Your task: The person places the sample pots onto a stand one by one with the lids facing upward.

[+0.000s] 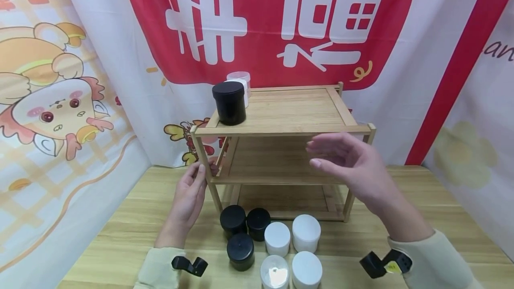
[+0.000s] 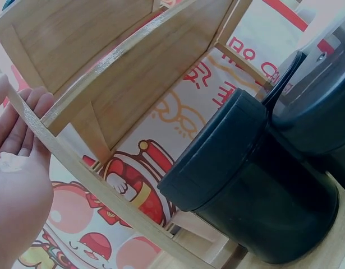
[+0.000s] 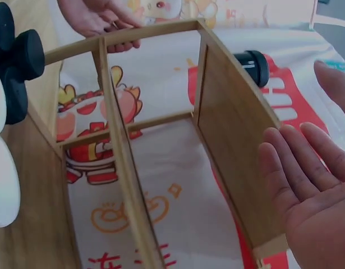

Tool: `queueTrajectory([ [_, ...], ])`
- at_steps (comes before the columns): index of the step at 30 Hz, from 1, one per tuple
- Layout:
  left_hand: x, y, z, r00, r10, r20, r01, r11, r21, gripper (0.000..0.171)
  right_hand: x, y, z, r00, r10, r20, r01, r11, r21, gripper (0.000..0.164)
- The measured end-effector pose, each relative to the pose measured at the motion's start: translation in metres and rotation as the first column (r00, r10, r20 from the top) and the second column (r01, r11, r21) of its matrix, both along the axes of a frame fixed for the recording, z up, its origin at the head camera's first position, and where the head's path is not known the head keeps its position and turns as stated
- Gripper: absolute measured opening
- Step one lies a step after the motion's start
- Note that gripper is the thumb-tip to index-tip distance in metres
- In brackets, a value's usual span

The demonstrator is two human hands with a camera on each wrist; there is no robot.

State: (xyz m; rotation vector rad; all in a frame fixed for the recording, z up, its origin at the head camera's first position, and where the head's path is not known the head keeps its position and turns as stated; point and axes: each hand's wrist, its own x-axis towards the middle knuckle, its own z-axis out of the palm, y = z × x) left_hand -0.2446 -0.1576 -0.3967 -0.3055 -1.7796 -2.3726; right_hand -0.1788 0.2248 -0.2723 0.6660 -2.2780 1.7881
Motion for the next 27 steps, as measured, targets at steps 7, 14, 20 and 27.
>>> queueTrajectory([
  [7,0.001,0.001,0.0,1.0,0.003,0.012,-0.003,1.0,-0.005,0.031,0.007,0.012,-0.032,1.0,-0.021,0.012,0.02,0.996,0.084,0.049],
  [14,0.001,0.001,0.001,1.0,0.007,0.005,-0.007,1.0,-0.007,0.035,0.012,0.016,-0.062,1.0,0.021,-0.018,-0.02,0.999,0.039,0.051],
  [20,0.0,0.002,0.001,1.0,0.013,0.007,-0.013,1.0,0.003,0.042,0.015,0.016,-0.083,0.999,0.036,-0.034,-0.036,0.999,-0.001,0.05],
  [27,0.001,0.002,0.0,1.0,0.015,0.017,-0.015,1.0,0.006,0.03,0.016,0.018,-0.105,0.993,0.091,-0.072,-0.095,0.994,-0.054,0.051],
])
